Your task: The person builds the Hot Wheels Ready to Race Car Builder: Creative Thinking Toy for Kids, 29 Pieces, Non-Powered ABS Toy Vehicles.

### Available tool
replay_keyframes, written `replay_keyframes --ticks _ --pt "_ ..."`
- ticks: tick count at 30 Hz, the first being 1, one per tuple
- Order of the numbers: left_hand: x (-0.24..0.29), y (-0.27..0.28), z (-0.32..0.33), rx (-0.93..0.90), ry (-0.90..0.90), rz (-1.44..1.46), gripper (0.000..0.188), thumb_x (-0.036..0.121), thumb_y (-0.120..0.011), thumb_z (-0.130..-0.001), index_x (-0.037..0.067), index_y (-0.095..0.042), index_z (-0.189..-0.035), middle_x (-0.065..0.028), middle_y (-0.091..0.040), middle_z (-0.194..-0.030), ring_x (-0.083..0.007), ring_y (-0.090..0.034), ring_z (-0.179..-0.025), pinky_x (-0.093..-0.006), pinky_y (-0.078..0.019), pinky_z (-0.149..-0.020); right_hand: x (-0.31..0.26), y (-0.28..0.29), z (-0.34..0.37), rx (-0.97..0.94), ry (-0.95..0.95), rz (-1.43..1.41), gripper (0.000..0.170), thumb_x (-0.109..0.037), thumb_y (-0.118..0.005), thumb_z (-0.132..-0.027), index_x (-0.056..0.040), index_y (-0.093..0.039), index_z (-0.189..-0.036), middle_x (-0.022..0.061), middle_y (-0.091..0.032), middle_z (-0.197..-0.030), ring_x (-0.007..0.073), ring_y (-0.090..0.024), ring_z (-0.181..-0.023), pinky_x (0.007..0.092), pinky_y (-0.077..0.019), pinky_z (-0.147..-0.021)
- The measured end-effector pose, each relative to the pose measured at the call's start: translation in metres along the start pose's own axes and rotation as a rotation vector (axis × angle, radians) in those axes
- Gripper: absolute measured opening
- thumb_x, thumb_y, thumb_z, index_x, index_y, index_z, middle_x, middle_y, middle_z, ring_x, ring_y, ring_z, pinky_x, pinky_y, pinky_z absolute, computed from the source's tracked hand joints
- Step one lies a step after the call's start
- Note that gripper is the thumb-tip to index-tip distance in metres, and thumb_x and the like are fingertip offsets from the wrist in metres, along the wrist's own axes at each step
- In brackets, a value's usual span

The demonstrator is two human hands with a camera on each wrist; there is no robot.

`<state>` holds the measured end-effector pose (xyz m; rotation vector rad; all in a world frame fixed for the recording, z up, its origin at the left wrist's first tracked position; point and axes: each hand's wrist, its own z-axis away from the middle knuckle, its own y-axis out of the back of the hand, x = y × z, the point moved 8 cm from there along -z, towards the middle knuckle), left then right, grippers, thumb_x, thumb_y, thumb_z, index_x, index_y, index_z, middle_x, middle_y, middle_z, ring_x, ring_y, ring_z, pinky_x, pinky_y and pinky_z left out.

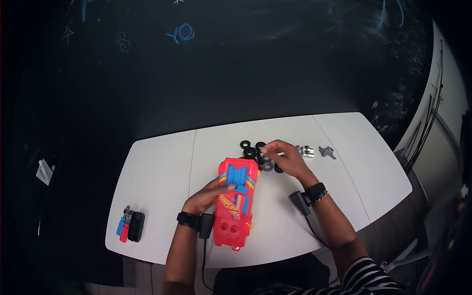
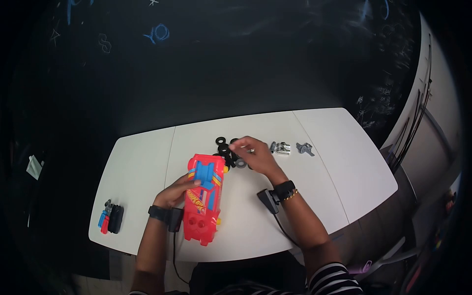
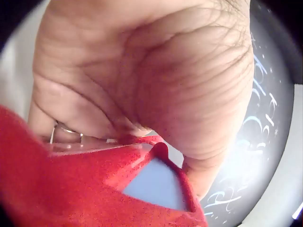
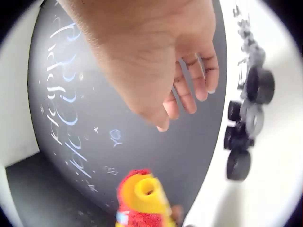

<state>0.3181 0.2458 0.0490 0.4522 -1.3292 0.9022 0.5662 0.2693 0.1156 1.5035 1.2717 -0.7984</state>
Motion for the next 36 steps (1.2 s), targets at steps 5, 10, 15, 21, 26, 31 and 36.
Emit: replay_keyframes --ticks 5,10,15,21,26,31,36 --pt "-0.01 0.021 0.002 -0.01 -0.068 0.247 0.071 0.03 -0.077 -0.093 0.0 -0.043 -0.149 -0.0155 -0.063 -0.136 -0.0258 -0.066 -0.123 -0.0414 -0.055 -0.106 0.014 0.041 0.021 0.223 0.012 0.768 0.032 -0.03 -0.09 -0.076 -0.0099 -0.076 -0.096 0.0097 -0.073 -0.102 0.0293 -0.067 -0.099 0.0431 -0.049 -0.104" --pt "-0.021 0.038 0.004 0.18 -0.063 0.451 0.055 0.032 -0.073 -0.096 0.001 -0.054 -0.138 -0.0135 -0.07 -0.125 -0.0242 -0.071 -0.112 -0.0398 -0.0594 -0.098 0.034 0.038 0.027 0.137 0.02 0.759 0.033 -0.028 -0.092 -0.071 -0.0087 -0.07 -0.085 0.0084 -0.071 -0.098 0.0292 -0.066 -0.101 0.0458 -0.0377 -0.118" --pt "-0.026 0.046 0.002 0.24 -0.085 0.545 0.051 0.034 -0.07 -0.098 0.003 -0.056 -0.136 -0.0138 -0.071 -0.123 -0.0248 -0.073 -0.107 -0.0404 -0.061 -0.095 0.037 0.036 0.029 0.063 -0.013 0.765 0.033 -0.023 -0.092 -0.069 -0.0072 -0.063 -0.076 0.0094 -0.069 -0.096 0.0275 -0.067 -0.097 0.0434 -0.0443 -0.112" --pt "-0.033 0.036 -0.001 0.253 0.018 0.49 0.054 0.036 -0.072 -0.097 0.002 -0.056 -0.136 -0.0134 -0.071 -0.124 -0.024 -0.073 -0.107 -0.04 -0.0608 -0.095 0.036 0.013 0.029 0.024 -0.029 -0.249 0.035 -0.004 -0.087 -0.081 -0.0127 -0.058 -0.098 0.0026 -0.064 -0.128 0.0144 -0.065 -0.116 0.0323 -0.0553 -0.092" --pt "-0.039 0.02 -0.008 0.142 0.069 0.317 0.058 0.045 -0.069 -0.099 0.001 -0.056 -0.136 -0.0123 -0.07 -0.124 -0.0205 -0.073 -0.109 -0.0358 -0.0609 -0.094 0.009 -0.044 0.035 -0.07 0.01 -0.393 0.038 0.003 -0.081 -0.086 -0.0127 -0.054 -0.108 0.0069 -0.058 -0.141 0.0185 -0.061 -0.128 0.0373 -0.0527 -0.108" --pt "-0.036 0.016 -0.007 0.13 0.085 0.244 0.061 0.048 -0.066 -0.1 0.0 -0.055 -0.137 -0.0127 -0.069 -0.125 -0.0196 -0.073 -0.11 -0.0345 -0.061 -0.095 0.009 -0.052 0.036 -0.141 0.07 -0.369 0.039 0.001 -0.079 -0.089 -0.0126 -0.054 -0.114 0.0086 -0.059 -0.145 0.0187 -0.059 -0.133 0.0392 -0.0523 -0.11" --pt "-0.039 0.019 -0.007 0.139 0.079 0.284 0.061 0.048 -0.067 -0.1 0.002 -0.055 -0.138 -0.0126 -0.07 -0.125 -0.0199 -0.072 -0.111 -0.0352 -0.061 -0.095 0.009 -0.054 0.035 -0.182 -0.001 -0.303 0.047 -0.002 -0.081 -0.089 -0.0116 -0.055 -0.126 0.0065 -0.062 -0.143 0.0171 -0.059 -0.132 0.0373 -0.0522 -0.11"
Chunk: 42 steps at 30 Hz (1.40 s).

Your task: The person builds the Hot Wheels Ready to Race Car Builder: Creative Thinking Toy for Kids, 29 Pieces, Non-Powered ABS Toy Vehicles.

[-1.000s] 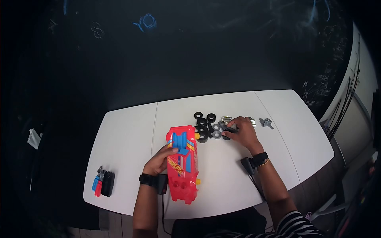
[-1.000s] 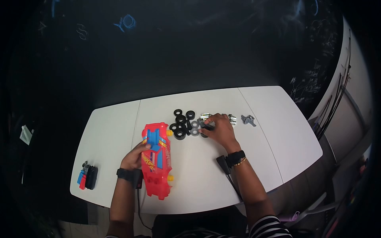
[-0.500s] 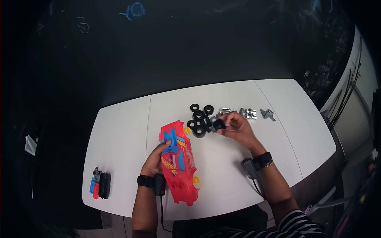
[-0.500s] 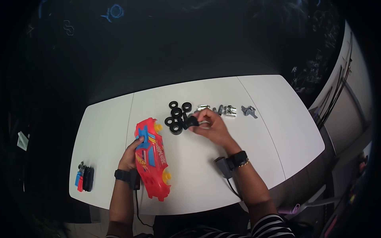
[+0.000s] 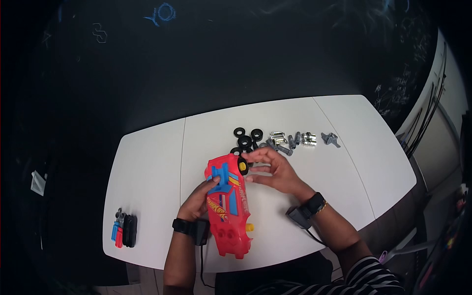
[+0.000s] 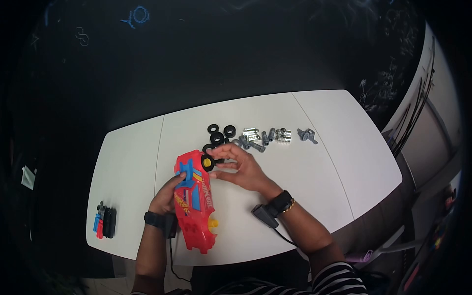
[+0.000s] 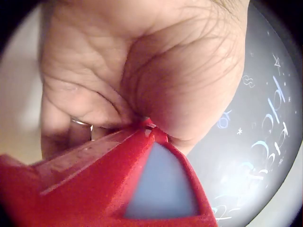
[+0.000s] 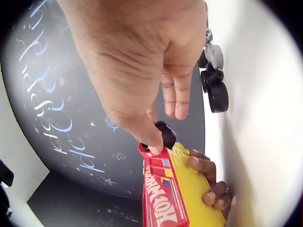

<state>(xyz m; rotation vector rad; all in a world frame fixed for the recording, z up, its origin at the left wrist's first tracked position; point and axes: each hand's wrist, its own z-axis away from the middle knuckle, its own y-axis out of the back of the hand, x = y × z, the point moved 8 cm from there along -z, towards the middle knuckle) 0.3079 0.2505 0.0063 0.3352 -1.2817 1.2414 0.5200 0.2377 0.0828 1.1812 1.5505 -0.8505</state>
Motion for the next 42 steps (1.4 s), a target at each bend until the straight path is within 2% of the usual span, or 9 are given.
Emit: replay_keyframes --ticks 4,6,7,16,23,26,28,35,42 --pt "-0.003 0.005 -0.002 0.017 0.004 0.092 0.061 0.048 -0.068 -0.1 0.003 -0.056 -0.138 -0.0128 -0.071 -0.125 -0.0204 -0.073 -0.11 -0.0357 -0.0608 -0.095 -0.007 0.042 -0.002 0.19 0.056 0.079 0.043 -0.006 -0.081 -0.089 -0.0105 -0.064 -0.128 0.0052 -0.067 -0.135 0.0183 -0.062 -0.125 0.0395 -0.0514 -0.109" --pt "0.0 0.005 0.0 0.036 0.007 0.124 0.059 0.047 -0.068 -0.1 0.003 -0.057 -0.138 -0.0128 -0.071 -0.124 -0.0211 -0.073 -0.109 -0.0363 -0.0609 -0.095 -0.002 0.064 0.002 0.236 0.099 0.901 0.034 -0.011 -0.082 -0.086 -0.0109 -0.072 -0.118 0.0074 -0.07 -0.122 0.0253 -0.065 -0.116 0.0451 -0.0469 -0.111" --pt "0.0 0.005 -0.001 0.035 0.004 0.124 0.059 0.047 -0.068 -0.1 0.003 -0.057 -0.138 -0.0128 -0.071 -0.124 -0.0211 -0.073 -0.109 -0.0363 -0.0609 -0.095 -0.007 0.063 0.005 0.253 0.156 0.986 0.031 -0.019 -0.083 -0.083 -0.0145 -0.076 -0.113 0.0092 -0.07 -0.108 0.031 -0.064 -0.109 0.0468 -0.0429 -0.112" --pt "0.0 0.006 -0.001 0.049 -0.003 0.286 0.055 0.043 -0.066 -0.102 0.003 -0.056 -0.137 -0.0155 -0.071 -0.123 -0.0249 -0.074 -0.106 -0.0423 -0.0624 -0.093 0.01 0.058 0.008 0.098 -0.018 1.152 0.023 -0.032 -0.086 -0.08 -0.0141 -0.079 -0.092 0.0077 -0.07 -0.098 0.0262 -0.066 -0.101 0.0418 -0.0508 -0.099" --pt "-0.003 0.005 -0.003 0.012 0.026 0.237 0.055 0.045 -0.066 -0.102 0.004 -0.057 -0.138 -0.0128 -0.071 -0.124 -0.0216 -0.073 -0.107 -0.0378 -0.0616 -0.094 0.0 0.051 0.009 0.094 -0.097 0.909 0.023 -0.023 -0.087 -0.083 -0.0057 -0.076 -0.094 0.006 -0.074 -0.1 0.0188 -0.072 -0.089 0.0338 -0.0573 -0.085" --pt "0.0 -0.002 0.0 0.001 0.043 0.241 0.055 0.044 -0.066 -0.102 0.004 -0.056 -0.139 -0.0129 -0.071 -0.124 -0.0212 -0.073 -0.107 -0.0376 -0.0616 -0.094 0.002 0.032 0.0 0.148 -0.239 0.336 0.029 -0.019 -0.087 -0.084 -0.0065 -0.077 -0.108 0.0028 -0.074 -0.112 0.0141 -0.07 -0.099 0.0332 -0.0575 -0.088" --pt "-0.002 -0.003 0.002 -0.001 0.059 0.24 0.055 0.043 -0.066 -0.102 0.004 -0.056 -0.139 -0.013 -0.071 -0.124 -0.0209 -0.073 -0.107 -0.0376 -0.0617 -0.094 -0.015 0.01 -0.01 0.129 -0.002 -0.023 0.042 -0.01 -0.085 -0.087 -0.0076 -0.071 -0.127 0.0015 -0.073 -0.118 0.0096 -0.068 -0.105 0.0299 -0.0572 -0.095" --pt "0.0 0.0 0.001 0.017 0.046 0.221 0.054 0.042 -0.065 -0.103 0.005 -0.055 -0.14 -0.0133 -0.07 -0.125 -0.0203 -0.073 -0.108 -0.0366 -0.0623 -0.092 -0.02 -0.008 -0.016 -0.004 0.048 0.203 0.051 -0.015 -0.084 -0.089 -0.012 -0.068 -0.137 0.005 -0.067 -0.131 0.0143 -0.064 -0.117 0.0292 -0.0573 -0.098" --pt "0.002 -0.004 0.004 0.016 0.059 0.184 0.054 0.042 -0.065 -0.103 0.004 -0.055 -0.14 -0.0136 -0.07 -0.125 -0.0209 -0.073 -0.107 -0.0378 -0.0628 -0.091 -0.023 -0.005 -0.019 0.026 0.094 0.315 0.048 -0.02 -0.088 -0.085 -0.0161 -0.072 -0.13 0.0025 -0.067 -0.121 0.0127 -0.063 -0.107 0.0265 -0.0554 -0.09"
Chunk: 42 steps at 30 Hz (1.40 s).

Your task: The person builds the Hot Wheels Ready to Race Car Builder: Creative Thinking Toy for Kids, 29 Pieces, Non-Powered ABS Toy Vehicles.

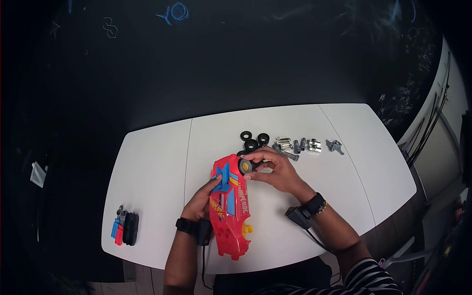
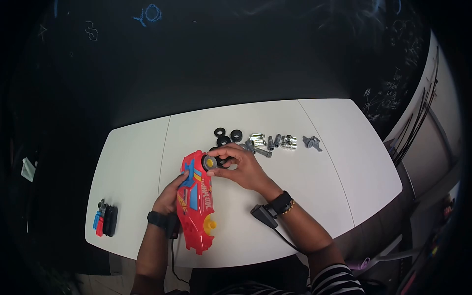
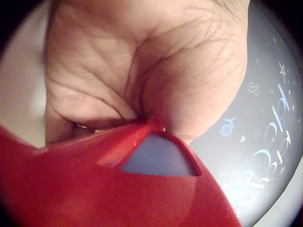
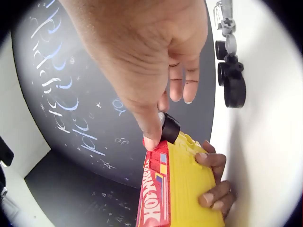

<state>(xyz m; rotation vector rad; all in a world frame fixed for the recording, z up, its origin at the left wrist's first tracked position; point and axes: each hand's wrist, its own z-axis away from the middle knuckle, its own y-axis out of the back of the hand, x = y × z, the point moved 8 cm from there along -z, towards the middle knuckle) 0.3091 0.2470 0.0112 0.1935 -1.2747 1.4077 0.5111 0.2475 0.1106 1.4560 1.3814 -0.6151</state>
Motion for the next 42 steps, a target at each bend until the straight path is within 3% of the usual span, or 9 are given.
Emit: replay_keyframes --ticks 3,6,8,9,11,17,33,38,42 --pt "-0.002 0.002 -0.001 -0.002 -0.005 0.01 0.054 0.042 -0.066 -0.102 0.004 -0.055 -0.138 -0.0137 -0.071 -0.123 -0.0213 -0.074 -0.106 -0.0384 -0.0633 -0.09 -0.002 0.012 0.0 0.023 0.025 0.003 0.045 -0.022 -0.089 -0.084 -0.0144 -0.074 -0.126 0.0018 -0.066 -0.121 0.0121 -0.063 -0.102 0.0268 -0.0537 -0.086" --pt "-0.002 -0.002 0.001 -0.017 0.003 0.033 0.054 0.042 -0.067 -0.102 0.004 -0.056 -0.138 -0.0138 -0.071 -0.123 -0.0213 -0.074 -0.105 -0.0382 -0.0631 -0.09 0.018 0.062 0.002 0.261 -0.066 -0.042 0.037 -0.024 -0.088 -0.086 -0.0127 -0.075 -0.119 0.0026 -0.068 -0.114 0.0124 -0.064 -0.099 0.028 -0.054 -0.085" --pt "-0.002 -0.002 0.0 -0.015 0.0 0.03 0.054 0.042 -0.067 -0.102 0.003 -0.056 -0.137 -0.0138 -0.071 -0.123 -0.0213 -0.074 -0.105 -0.0382 -0.063 -0.09 0.027 0.097 0.012 0.437 -0.24 0.294 0.029 -0.021 -0.086 -0.086 -0.0104 -0.077 -0.111 0.0053 -0.071 -0.107 0.0189 -0.066 -0.098 0.0339 -0.0541 -0.089" --pt "-0.001 -0.001 0.0 -0.011 0.001 0.02 0.054 0.043 -0.067 -0.102 0.003 -0.057 -0.137 -0.0139 -0.072 -0.122 -0.0212 -0.074 -0.105 -0.0383 -0.0629 -0.091 0.039 0.104 0.016 0.435 -0.237 0.295 0.029 -0.021 -0.086 -0.086 -0.0104 -0.077 -0.111 0.0053 -0.071 -0.107 0.0189 -0.066 -0.098 0.0339 -0.0541 -0.089" --pt "-0.002 -0.001 0.0 -0.004 0.008 0.023 0.053 0.043 -0.067 -0.102 0.004 -0.057 -0.137 -0.0139 -0.072 -0.122 -0.0211 -0.074 -0.105 -0.0381 -0.0629 -0.091 0.047 0.094 0.017 0.284 -0.015 0.74 0.025 -0.018 -0.085 -0.082 -0.0113 -0.078 -0.105 0.0078 -0.072 -0.101 0.0271 -0.067 -0.096 0.0395 -0.0526 -0.095" --pt "-0.002 0.001 -0.001 -0.008 0.004 0.011 0.052 0.043 -0.066 -0.102 0.004 -0.058 -0.136 -0.0138 -0.072 -0.121 -0.0204 -0.074 -0.104 -0.0376 -0.0633 -0.09 0.048 0.072 0.018 0.255 0.073 0.921 0.023 -0.021 -0.087 -0.075 -0.014 -0.077 -0.094 0.006 -0.071 -0.093 0.0302 -0.068 -0.09 0.039 -0.0522 -0.093" --pt "-0.002 -0.001 -0.001 -0.029 0.009 0.011 0.057 0.044 -0.068 -0.1 0.004 -0.055 -0.139 -0.0144 -0.071 -0.122 -0.0212 -0.075 -0.104 -0.0383 -0.0646 -0.088 0.062 0.079 0.019 0.313 -0.141 0.868 0.022 -0.017 -0.086 -0.076 -0.0092 -0.07 -0.09 0.0054 -0.073 -0.089 0.0205 -0.071 -0.077 0.0322 -0.0557 -0.069" --pt "-0.002 -0.003 -0.001 -0.023 0.018 0.0 0.056 0.043 -0.068 -0.1 0.005 -0.055 -0.139 -0.0139 -0.071 -0.122 -0.0209 -0.074 -0.104 -0.038 -0.064 -0.089 -0.014 0.065 0.014 0.277 0.024 0.166 0.024 -0.005 -0.079 -0.083 -0.0089 -0.077 -0.106 0.009 -0.074 -0.104 0.0145 -0.071 -0.086 0.0299 -0.0614 -0.079" --pt "-0.003 -0.001 -0.002 -0.023 0.023 0.003 0.056 0.042 -0.068 -0.101 0.005 -0.054 -0.14 -0.0131 -0.07 -0.124 -0.0207 -0.073 -0.107 -0.0378 -0.0628 -0.092 -0.044 0.043 0.016 0.191 0.273 0.262 0.024 -0.005 -0.078 -0.084 -0.0098 -0.079 -0.107 0.0076 -0.074 -0.108 0.0158 -0.072 -0.093 0.0303 -0.062 -0.084"
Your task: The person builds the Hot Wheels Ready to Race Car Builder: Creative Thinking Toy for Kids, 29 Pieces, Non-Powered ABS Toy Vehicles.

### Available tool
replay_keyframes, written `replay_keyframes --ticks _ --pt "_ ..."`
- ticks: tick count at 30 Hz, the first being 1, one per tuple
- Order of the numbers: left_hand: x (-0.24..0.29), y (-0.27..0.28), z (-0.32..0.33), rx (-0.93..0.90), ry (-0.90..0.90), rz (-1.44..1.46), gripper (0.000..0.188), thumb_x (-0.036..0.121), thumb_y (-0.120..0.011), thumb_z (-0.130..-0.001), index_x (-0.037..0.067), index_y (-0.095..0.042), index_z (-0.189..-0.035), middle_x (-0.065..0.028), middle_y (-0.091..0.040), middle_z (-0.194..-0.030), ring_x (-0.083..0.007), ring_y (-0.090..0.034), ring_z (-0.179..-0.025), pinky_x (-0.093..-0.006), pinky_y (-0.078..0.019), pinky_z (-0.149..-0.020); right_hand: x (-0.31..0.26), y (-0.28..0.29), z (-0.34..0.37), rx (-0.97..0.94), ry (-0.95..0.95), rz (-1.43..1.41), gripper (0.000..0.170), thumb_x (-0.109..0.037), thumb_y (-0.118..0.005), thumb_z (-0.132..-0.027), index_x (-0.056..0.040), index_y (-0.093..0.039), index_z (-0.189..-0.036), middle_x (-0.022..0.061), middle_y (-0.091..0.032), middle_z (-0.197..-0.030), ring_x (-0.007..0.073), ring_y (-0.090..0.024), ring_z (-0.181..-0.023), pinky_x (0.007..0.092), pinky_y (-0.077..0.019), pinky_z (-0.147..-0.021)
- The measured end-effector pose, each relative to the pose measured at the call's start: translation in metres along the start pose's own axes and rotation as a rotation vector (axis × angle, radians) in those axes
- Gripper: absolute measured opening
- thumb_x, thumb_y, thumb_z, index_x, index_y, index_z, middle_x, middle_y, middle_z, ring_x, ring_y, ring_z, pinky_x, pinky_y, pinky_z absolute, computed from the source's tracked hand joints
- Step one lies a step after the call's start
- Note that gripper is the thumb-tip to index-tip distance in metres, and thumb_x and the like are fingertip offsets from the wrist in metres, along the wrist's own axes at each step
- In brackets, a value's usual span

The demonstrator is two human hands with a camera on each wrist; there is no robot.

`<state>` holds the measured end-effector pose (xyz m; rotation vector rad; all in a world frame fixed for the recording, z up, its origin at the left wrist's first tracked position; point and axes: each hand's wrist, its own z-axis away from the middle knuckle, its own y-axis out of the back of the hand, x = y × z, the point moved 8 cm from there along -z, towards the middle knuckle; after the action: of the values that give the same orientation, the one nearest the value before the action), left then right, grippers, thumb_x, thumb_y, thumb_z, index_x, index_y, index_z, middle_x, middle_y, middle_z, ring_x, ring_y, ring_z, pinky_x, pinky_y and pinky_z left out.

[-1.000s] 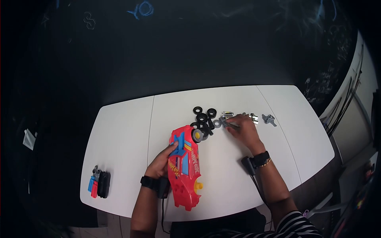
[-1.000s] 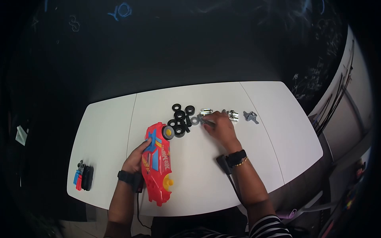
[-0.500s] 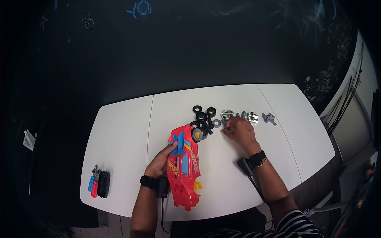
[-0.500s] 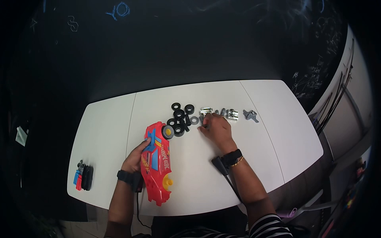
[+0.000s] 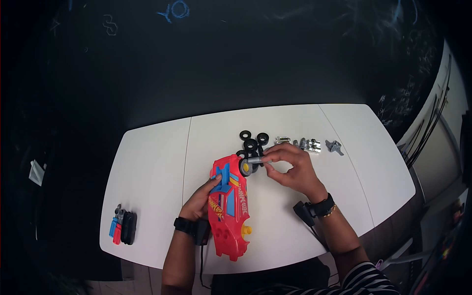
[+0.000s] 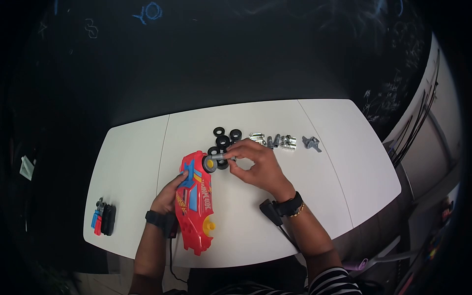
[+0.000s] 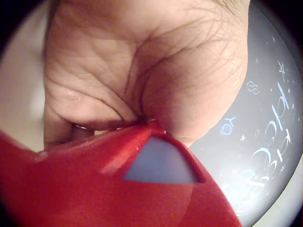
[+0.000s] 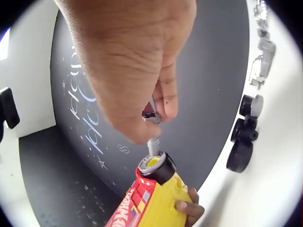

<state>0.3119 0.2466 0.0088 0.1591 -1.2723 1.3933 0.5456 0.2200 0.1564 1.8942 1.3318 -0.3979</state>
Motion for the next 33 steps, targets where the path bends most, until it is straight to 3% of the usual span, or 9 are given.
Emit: replay_keyframes --ticks 7,10,15,18,22,24,28,31,33 --pt "-0.001 0.004 -0.003 -0.015 -0.009 -0.022 0.062 0.043 -0.068 -0.101 0.006 -0.048 -0.146 -0.0121 -0.067 -0.129 -0.0207 -0.071 -0.112 -0.0377 -0.0615 -0.094 -0.018 -0.013 0.003 -0.067 0.171 0.172 0.022 -0.006 -0.079 -0.087 -0.011 -0.08 -0.108 0.0055 -0.076 -0.112 0.0207 -0.074 -0.098 0.0321 -0.061 -0.085" --pt "0.0 0.005 -0.006 -0.029 -0.035 -0.064 0.068 0.044 -0.068 -0.1 0.006 -0.042 -0.151 -0.0127 -0.065 -0.132 -0.0206 -0.07 -0.115 -0.038 -0.061 -0.096 -0.023 -0.021 0.004 -0.061 0.162 0.196 0.022 -0.009 -0.084 -0.084 -0.0116 -0.081 -0.106 0.004 -0.078 -0.106 0.0199 -0.074 -0.1 0.0333 -0.0586 -0.085" --pt "0.001 0.002 -0.005 -0.041 -0.034 -0.11 0.076 0.044 -0.067 -0.101 0.007 -0.031 -0.157 -0.0149 -0.06 -0.138 -0.0226 -0.068 -0.119 -0.039 -0.0604 -0.098 -0.004 -0.03 0.008 -0.047 0.024 0.172 0.023 -0.026 -0.083 -0.088 -0.0099 -0.08 -0.104 0.0054 -0.077 -0.089 0.0214 -0.072 -0.08 0.0324 -0.0585 -0.07" --pt "0.003 -0.004 -0.002 -0.062 -0.045 -0.145 0.078 0.045 -0.066 -0.102 0.007 -0.028 -0.159 -0.0154 -0.059 -0.14 -0.0235 -0.068 -0.121 -0.0392 -0.0604 -0.099 0.006 -0.032 0.01 -0.024 -0.073 0.229 0.023 -0.029 -0.082 -0.089 -0.0093 -0.08 -0.102 0.0051 -0.074 -0.079 0.0212 -0.07 -0.074 0.0319 -0.0565 -0.066" --pt "0.007 -0.009 0.001 -0.041 -0.074 -0.202 0.079 0.045 -0.066 -0.102 0.006 -0.028 -0.158 -0.0154 -0.058 -0.14 -0.0236 -0.067 -0.122 -0.0393 -0.0602 -0.099 0.011 -0.027 0.007 -0.094 -0.173 0.403 0.02 -0.023 -0.081 -0.092 -0.0076 -0.08 -0.104 0.0057 -0.073 -0.081 0.0184 -0.066 -0.067 0.0301 -0.0548 -0.068" --pt "0.006 -0.006 0.0 -0.039 -0.058 -0.189 0.078 0.045 -0.065 -0.102 0.005 -0.027 -0.158 -0.0154 -0.058 -0.14 -0.0237 -0.067 -0.122 -0.0397 -0.0598 -0.1 -0.004 -0.024 0.005 -0.072 0.03 0.132 0.018 -0.022 -0.08 -0.092 -0.009 -0.08 -0.105 0.0054 -0.071 -0.079 0.0172 -0.064 -0.069 0.03 -0.0529 -0.064" --pt "0.003 0.0 -0.002 -0.022 -0.042 -0.168 0.078 0.044 -0.066 -0.102 0.006 -0.027 -0.159 -0.0153 -0.058 -0.14 -0.0238 -0.067 -0.122 -0.0399 -0.0596 -0.1 -0.006 -0.022 0.008 -0.076 0.047 0.114 0.017 -0.022 -0.079 -0.092 -0.0101 -0.08 -0.105 0.0059 -0.07 -0.078 0.017 -0.064 -0.072 0.0314 -0.0513 -0.062" --pt "0.004 -0.003 -0.003 -0.05 -0.056 -0.14 0.078 0.043 -0.066 -0.102 0.007 -0.028 -0.158 -0.015 -0.059 -0.139 -0.024 -0.067 -0.121 -0.0397 -0.0602 -0.099 0.0 -0.023 0.009 -0.154 -0.051 0.178 0.016 -0.022 -0.08 -0.092 -0.0085 -0.079 -0.101 0.0049 -0.071 -0.081 0.0161 -0.064 -0.071 0.0318 -0.0503 -0.061" --pt "0.003 -0.001 -0.003 -0.031 -0.045 -0.145 0.077 0.042 -0.066 -0.102 0.006 -0.028 -0.158 -0.0146 -0.059 -0.139 -0.0234 -0.068 -0.121 -0.0393 -0.0605 -0.098 0.01 -0.031 0.014 -0.278 -0.047 0.435 0.02 -0.026 -0.079 -0.093 -0.007 -0.074 -0.092 0.0042 -0.07 -0.081 0.0169 -0.066 -0.069 0.0311 -0.052 -0.062"
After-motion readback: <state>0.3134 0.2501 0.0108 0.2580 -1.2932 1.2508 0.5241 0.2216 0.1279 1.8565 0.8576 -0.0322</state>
